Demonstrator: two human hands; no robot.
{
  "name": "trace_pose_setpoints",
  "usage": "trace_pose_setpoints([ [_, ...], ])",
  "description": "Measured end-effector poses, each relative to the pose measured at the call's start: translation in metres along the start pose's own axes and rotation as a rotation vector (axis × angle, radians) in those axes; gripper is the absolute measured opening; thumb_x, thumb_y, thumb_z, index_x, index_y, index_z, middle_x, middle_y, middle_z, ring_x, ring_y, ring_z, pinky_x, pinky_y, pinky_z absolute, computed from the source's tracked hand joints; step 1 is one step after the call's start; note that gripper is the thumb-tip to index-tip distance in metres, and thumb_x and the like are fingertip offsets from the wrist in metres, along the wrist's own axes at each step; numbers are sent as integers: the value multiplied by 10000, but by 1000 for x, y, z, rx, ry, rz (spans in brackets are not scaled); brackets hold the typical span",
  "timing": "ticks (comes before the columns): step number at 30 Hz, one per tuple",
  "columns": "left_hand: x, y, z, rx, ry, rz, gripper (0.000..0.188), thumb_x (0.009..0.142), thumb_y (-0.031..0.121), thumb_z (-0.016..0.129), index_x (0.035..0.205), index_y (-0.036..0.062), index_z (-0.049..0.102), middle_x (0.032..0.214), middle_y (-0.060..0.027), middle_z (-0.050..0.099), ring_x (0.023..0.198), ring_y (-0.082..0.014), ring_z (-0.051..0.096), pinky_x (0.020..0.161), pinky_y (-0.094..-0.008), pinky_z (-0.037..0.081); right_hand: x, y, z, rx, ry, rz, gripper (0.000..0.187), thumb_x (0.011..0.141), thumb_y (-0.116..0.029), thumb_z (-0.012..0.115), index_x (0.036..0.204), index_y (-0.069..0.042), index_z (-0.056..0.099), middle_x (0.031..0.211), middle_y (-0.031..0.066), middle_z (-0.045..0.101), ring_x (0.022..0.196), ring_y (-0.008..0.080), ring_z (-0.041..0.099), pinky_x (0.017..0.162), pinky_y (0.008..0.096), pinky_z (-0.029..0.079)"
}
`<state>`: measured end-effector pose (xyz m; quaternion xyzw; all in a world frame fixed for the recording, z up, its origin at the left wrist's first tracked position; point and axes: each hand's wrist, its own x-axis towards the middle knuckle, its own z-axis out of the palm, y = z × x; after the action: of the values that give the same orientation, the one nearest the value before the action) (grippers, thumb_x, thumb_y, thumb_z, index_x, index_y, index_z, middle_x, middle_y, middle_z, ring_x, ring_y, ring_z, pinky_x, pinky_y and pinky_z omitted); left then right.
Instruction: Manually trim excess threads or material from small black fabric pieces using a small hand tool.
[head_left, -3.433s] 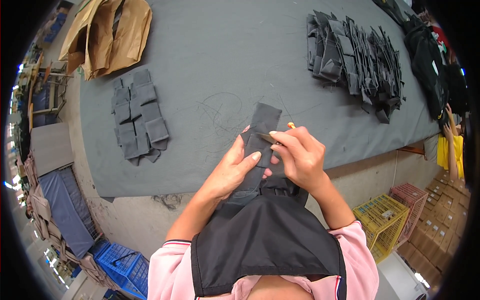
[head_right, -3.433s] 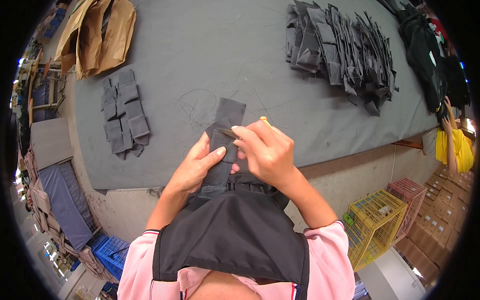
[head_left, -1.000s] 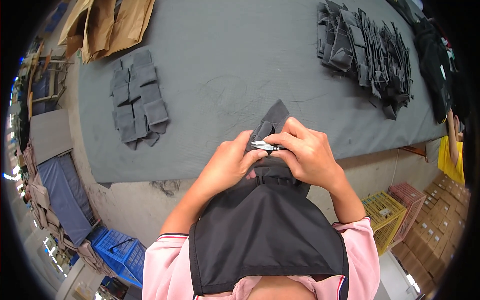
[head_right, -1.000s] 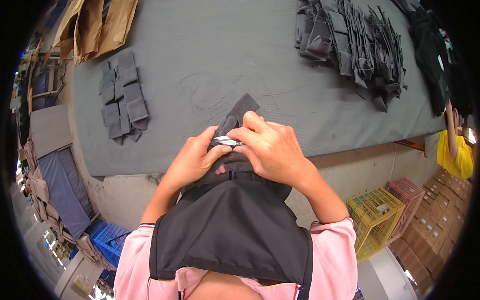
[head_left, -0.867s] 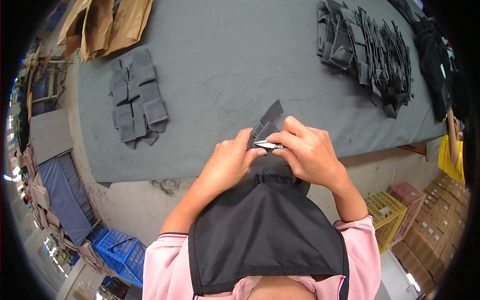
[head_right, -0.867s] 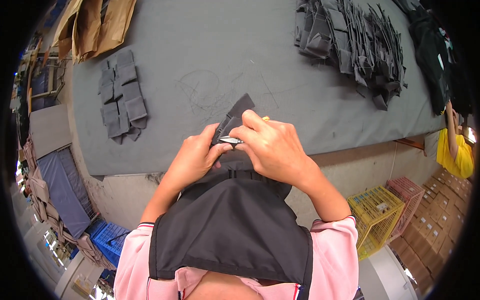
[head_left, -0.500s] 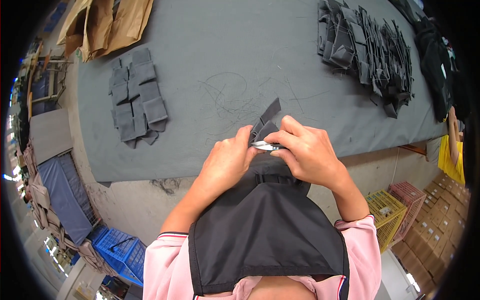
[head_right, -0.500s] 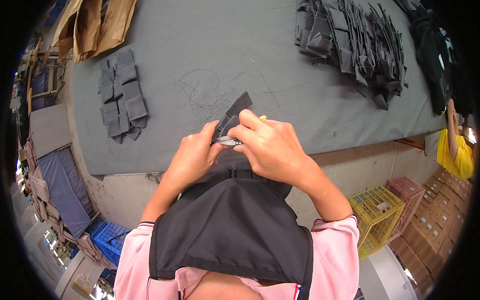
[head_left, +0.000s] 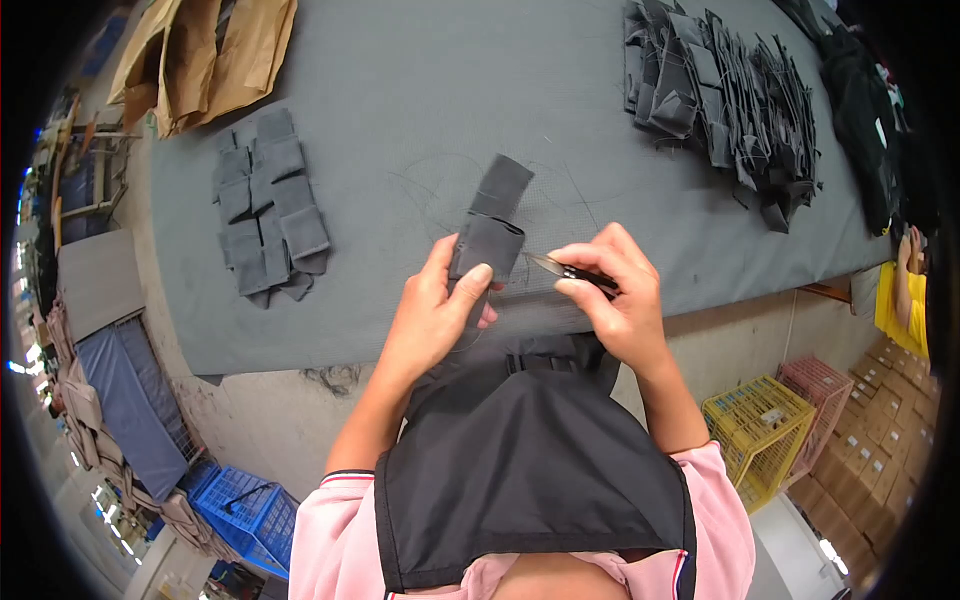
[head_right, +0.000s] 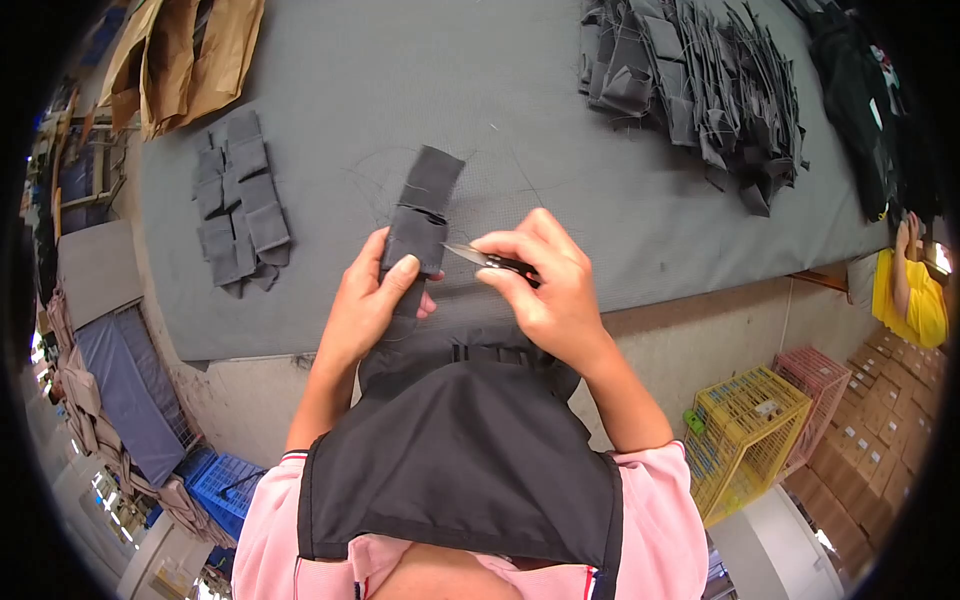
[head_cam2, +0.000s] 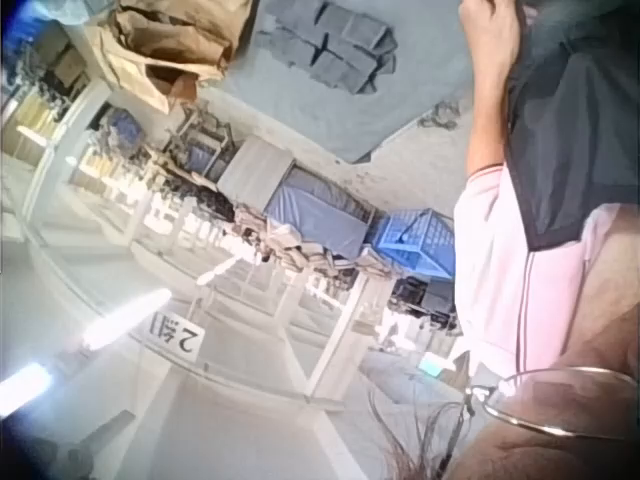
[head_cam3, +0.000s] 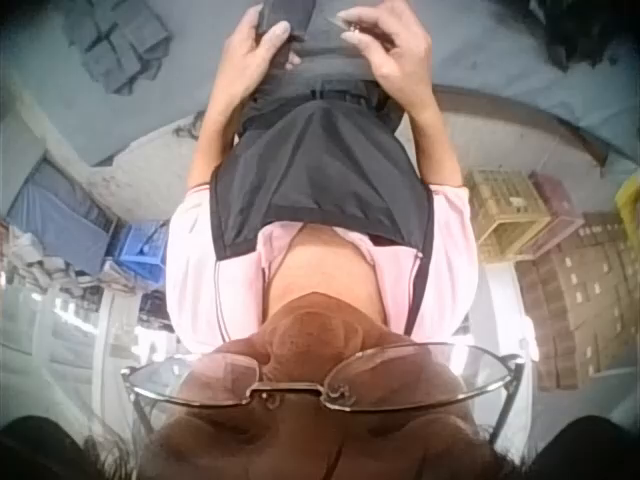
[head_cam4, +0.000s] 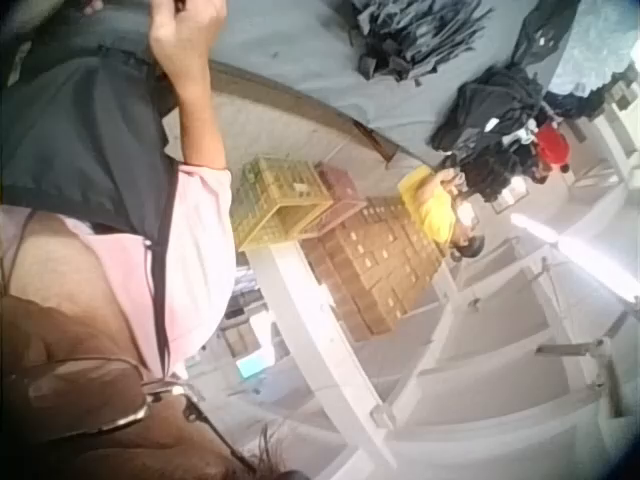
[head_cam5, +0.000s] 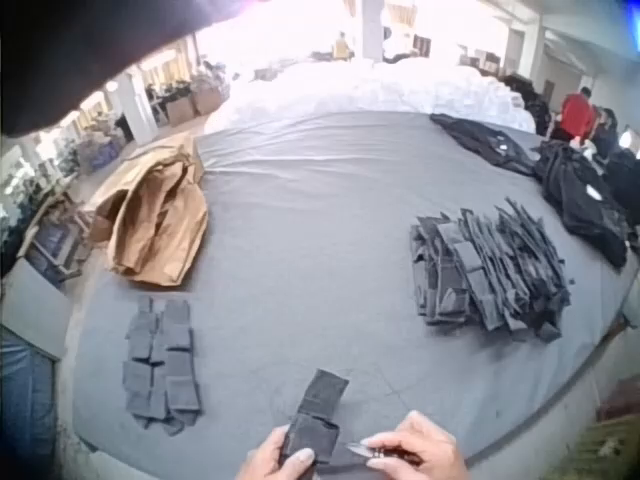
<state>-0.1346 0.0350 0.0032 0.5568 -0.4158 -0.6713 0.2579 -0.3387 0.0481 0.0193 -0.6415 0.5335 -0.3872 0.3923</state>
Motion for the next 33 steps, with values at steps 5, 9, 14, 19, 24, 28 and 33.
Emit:
trace_pose_setpoints([
  [5, 3, 6, -1, -365, -111, -30, 382, 939, 269, 528, 1190, -4, 434, 963, -162, 628, 700, -176, 637, 620, -284, 522, -18, 0, 7, -109, 68, -36, 223, 691, 11, 686, 907, -37, 656, 742, 52, 501, 576, 166, 519, 507, 282, 420],
  [9, 1, 6, 0, -411, -88, -34, 372, 939, 270, 532, 1171, 3, 420, 976, -167, 623, 702, -192, 642, 622, -294, 533, -13, -3, 13, -226, 102, -151, 226, 686, -1, 696, 902, -56, 657, 726, 51, 508, 554, 189, 518, 488, 300, 419],
  [14, 0, 7, 0, -537, -153, -73, 330, 942, 266, 525, 1134, 17, 427, 975, -172, 622, 699, -205, 645, 624, -316, 544, -9, -1, 20, -71, 115, -96, 217, 687, -7, 692, 896, -55, 656, 727, 52, 507, 546, 193, 517, 497, 297, 427],
  [19, 0, 9, 5, -546, -163, -41, 239, 957, 229, 496, 1079, 29, 447, 955, -171, 623, 720, -225, 650, 644, -328, 552, -10, -10, 18, 7, 159, -19, 214, 684, -8, 686, 891, -52, 653, 744, 58, 504, 569, 212, 533, 520, 300, 441],
  [24, 1, 8, 7, -554, -126, 11, 243, 951, 213, 514, 1106, 33, 466, 958, -151, 625, 781, -215, 655, 692, -327, 559, -3, -14, 13, -342, 61, -182, 261, 669, -23, 700, 921, -51, 638, 745, 48, 492, 585, 216, 544, 528, 307, 436],
  [28, 1, 7, 7, -575, -146, 12, 313, 941, 219, 536, 1183, 31, 470, 998, -121, 614, 821, -205, 647, 720, -326, 553, 4, -22, 8, -423, 18, -218, 242, 677, -49, 710, 902, -51, 622, 746, 43, 485, 574, 201, 535, 517, 311, 424],
  [33, 0, 6, 5, -605, -128, -18, 361, 933, 223, 555, 1229, 35, 467, 1033, -106, 606, 849, -206, 646, 729, -325, 552, 8, -24, 9, -435, 4, -260, 273, 631, 19, 692, 887, -58, 637, 721, 54, 495, 562, 211, 528, 498, 321, 418],
])
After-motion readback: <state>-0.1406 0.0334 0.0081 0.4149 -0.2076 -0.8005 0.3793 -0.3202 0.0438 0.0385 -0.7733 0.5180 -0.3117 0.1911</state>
